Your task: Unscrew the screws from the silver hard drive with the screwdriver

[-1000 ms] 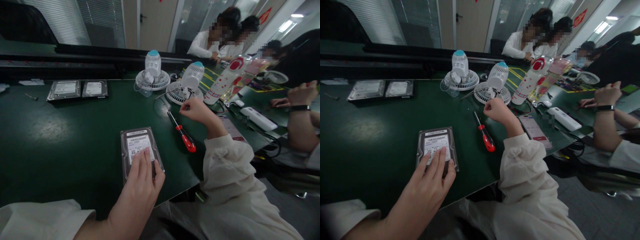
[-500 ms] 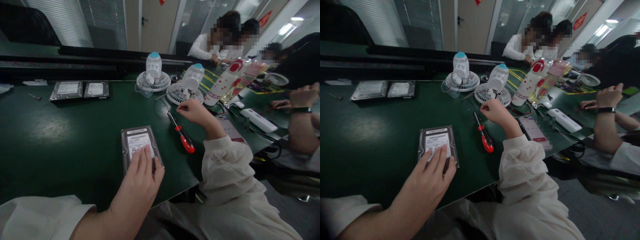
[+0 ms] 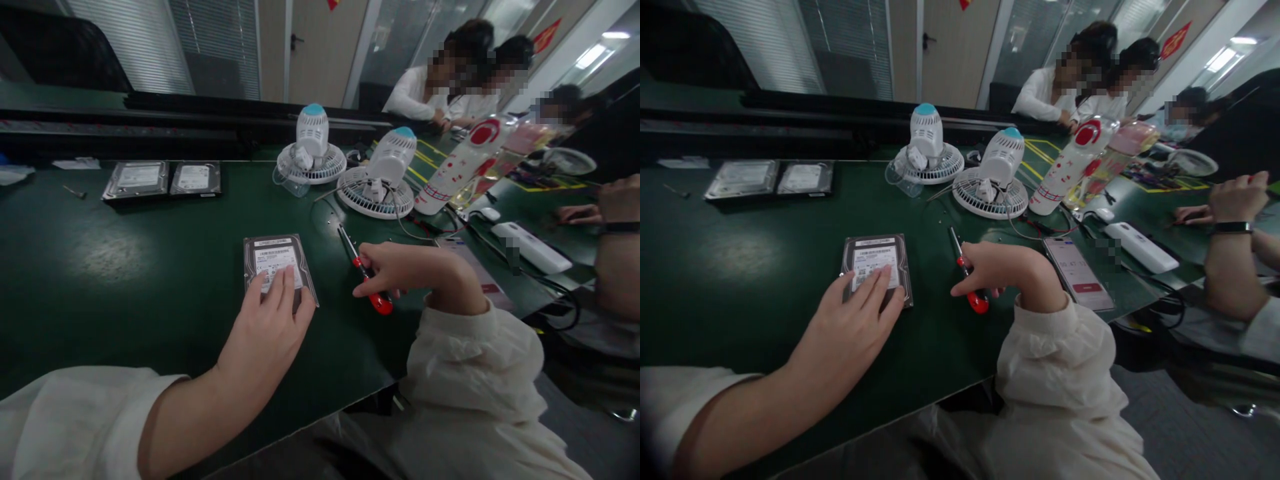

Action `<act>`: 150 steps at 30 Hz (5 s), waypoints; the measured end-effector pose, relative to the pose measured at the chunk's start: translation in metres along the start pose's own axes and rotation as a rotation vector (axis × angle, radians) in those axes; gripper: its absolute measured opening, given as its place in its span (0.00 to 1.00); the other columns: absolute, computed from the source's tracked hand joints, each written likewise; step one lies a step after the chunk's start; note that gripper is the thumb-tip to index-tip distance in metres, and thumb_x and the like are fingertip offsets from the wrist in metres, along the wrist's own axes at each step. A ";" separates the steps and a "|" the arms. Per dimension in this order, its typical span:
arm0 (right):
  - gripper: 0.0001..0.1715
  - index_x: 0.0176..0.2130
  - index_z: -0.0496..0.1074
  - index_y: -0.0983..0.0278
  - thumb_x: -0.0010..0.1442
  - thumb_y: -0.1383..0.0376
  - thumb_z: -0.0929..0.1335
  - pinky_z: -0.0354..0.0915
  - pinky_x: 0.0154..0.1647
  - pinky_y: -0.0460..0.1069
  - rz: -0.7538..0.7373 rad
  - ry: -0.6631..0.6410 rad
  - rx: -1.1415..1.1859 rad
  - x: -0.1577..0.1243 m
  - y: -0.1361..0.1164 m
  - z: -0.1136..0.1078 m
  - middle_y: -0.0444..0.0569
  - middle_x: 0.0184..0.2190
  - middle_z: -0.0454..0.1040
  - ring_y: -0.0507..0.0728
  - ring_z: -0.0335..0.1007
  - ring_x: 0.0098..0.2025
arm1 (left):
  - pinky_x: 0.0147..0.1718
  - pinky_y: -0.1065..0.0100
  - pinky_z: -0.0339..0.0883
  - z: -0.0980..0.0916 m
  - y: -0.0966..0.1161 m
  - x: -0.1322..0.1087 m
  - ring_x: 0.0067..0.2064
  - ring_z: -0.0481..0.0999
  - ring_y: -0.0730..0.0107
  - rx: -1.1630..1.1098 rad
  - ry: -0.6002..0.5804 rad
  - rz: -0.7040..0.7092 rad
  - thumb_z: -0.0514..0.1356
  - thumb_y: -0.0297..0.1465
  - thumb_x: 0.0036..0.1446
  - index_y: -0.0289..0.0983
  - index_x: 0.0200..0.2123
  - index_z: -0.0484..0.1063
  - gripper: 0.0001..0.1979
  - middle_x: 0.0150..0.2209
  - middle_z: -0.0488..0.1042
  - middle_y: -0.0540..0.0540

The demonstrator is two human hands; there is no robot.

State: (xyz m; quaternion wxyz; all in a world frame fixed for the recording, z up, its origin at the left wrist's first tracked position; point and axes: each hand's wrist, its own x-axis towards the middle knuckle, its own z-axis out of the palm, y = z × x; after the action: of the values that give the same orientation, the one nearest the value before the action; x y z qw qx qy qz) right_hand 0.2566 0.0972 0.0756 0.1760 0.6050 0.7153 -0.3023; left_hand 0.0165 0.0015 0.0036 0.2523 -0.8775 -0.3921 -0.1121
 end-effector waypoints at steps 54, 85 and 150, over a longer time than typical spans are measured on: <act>0.35 0.65 0.62 0.44 0.62 0.47 0.72 0.80 0.52 0.58 -0.868 1.713 0.545 0.021 -0.020 0.014 0.46 0.70 0.59 0.64 0.75 0.60 | 0.58 0.46 0.65 -0.005 0.023 -0.021 0.50 0.75 0.50 -0.062 -0.008 0.014 0.67 0.38 0.60 0.38 0.64 0.75 0.29 0.52 0.80 0.37; 0.35 0.63 0.65 0.41 0.60 0.49 0.75 0.81 0.48 0.56 -0.992 1.488 0.567 0.012 -0.039 0.027 0.45 0.69 0.62 0.62 0.76 0.58 | 0.61 0.45 0.62 -0.007 0.023 -0.019 0.53 0.71 0.49 -0.035 -0.065 0.022 0.64 0.37 0.62 0.31 0.66 0.72 0.31 0.54 0.78 0.36; 0.34 0.63 0.70 0.46 0.61 0.48 0.74 0.79 0.33 0.47 -1.102 1.458 0.456 0.001 -0.026 0.014 0.42 0.61 0.67 0.52 0.77 0.44 | 0.61 0.45 0.62 -0.006 0.025 -0.019 0.53 0.73 0.49 -0.004 -0.043 0.028 0.64 0.40 0.62 0.31 0.64 0.74 0.30 0.55 0.79 0.37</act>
State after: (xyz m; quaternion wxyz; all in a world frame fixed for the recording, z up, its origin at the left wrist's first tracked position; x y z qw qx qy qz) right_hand 0.2294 0.0867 0.0698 -0.6056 0.2412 0.7580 -0.0226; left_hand 0.0225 -0.0279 -0.0080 0.2437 -0.8856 -0.3849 -0.0904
